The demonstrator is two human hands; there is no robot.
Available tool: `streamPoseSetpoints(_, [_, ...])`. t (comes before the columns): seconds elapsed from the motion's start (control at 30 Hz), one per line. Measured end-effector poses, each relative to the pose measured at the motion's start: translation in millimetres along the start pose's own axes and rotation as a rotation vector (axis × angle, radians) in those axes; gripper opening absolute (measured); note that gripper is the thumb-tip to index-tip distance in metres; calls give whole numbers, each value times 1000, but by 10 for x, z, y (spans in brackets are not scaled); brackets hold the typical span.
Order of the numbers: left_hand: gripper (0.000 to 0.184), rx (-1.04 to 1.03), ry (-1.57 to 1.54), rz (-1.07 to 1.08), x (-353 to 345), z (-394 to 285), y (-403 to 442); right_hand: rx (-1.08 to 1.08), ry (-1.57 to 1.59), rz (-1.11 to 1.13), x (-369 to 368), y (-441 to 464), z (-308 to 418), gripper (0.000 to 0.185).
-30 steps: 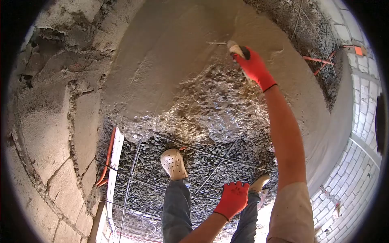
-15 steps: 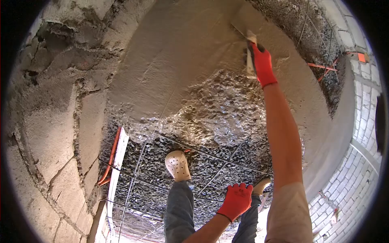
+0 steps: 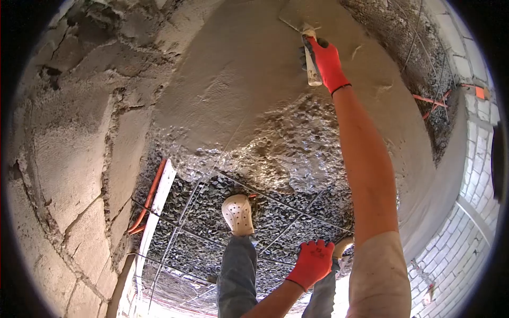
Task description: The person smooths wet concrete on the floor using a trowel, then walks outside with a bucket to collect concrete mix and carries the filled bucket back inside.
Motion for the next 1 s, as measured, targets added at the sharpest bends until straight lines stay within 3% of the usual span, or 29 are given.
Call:
streamPoseSetpoints(0.03, [29,8,-1,-6,30,-1,9,-7,13,84,-59,-90,-4,34])
streamPoseSetpoints(0.1, [46,30,-3,107,-2,-7,-8,-16,23,180,-165,-317,6,32])
streamPoseSetpoints(0.23, [47,35,-3,-7,-22,-17,-66,87,-108,324,-313,-844,-4,30])
streamPoseSetpoints(0.3, [48,39,-4,-1,-57,-27,-73,215,-175,399,-350,-1048,-97,31])
streamPoseSetpoints(0.47, [45,81,-13,81,-102,-38,-139,263,-221,541,-405,-1757,-372,31])
streamPoseSetpoints(0.53, [44,100,-23,110,-149,-45,-172,420,-271,629,-439,-2029,-446,31])
streamPoseSetpoints(0.6, [44,67,11,122,-207,-72,-224,360,-306,654,-441,-2302,-507,31])
streamPoseSetpoints(0.73, [45,37,65,34,-301,-99,-332,302,-388,921,-461,-2844,-579,38])
streamPoseSetpoints(0.8, [46,34,67,250,-359,-94,-351,363,-432,1001,-388,-3059,-631,42])
streamPoseSetpoints(0.83, [46,43,53,247,-397,-106,-406,358,-440,1014,-317,-3150,-690,42])
streamPoseSetpoints(0.9, [47,2,113,46,-378,-112,-474,586,-440,932,-134,-3289,-684,47])
streamPoseSetpoints(1.0, [47,12,163,11,-383,-127,-519,643,-581,882,310,-3334,-484,52])
Point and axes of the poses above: each hand's wrist, its own y-axis towards the middle knuckle, its own x-axis out of the back of the hand, z = x × y, the point moved 6 cm from there along y, towards the middle knuckle, and after that the axes turned 12 degrees about -z, right-handed, at the moved point
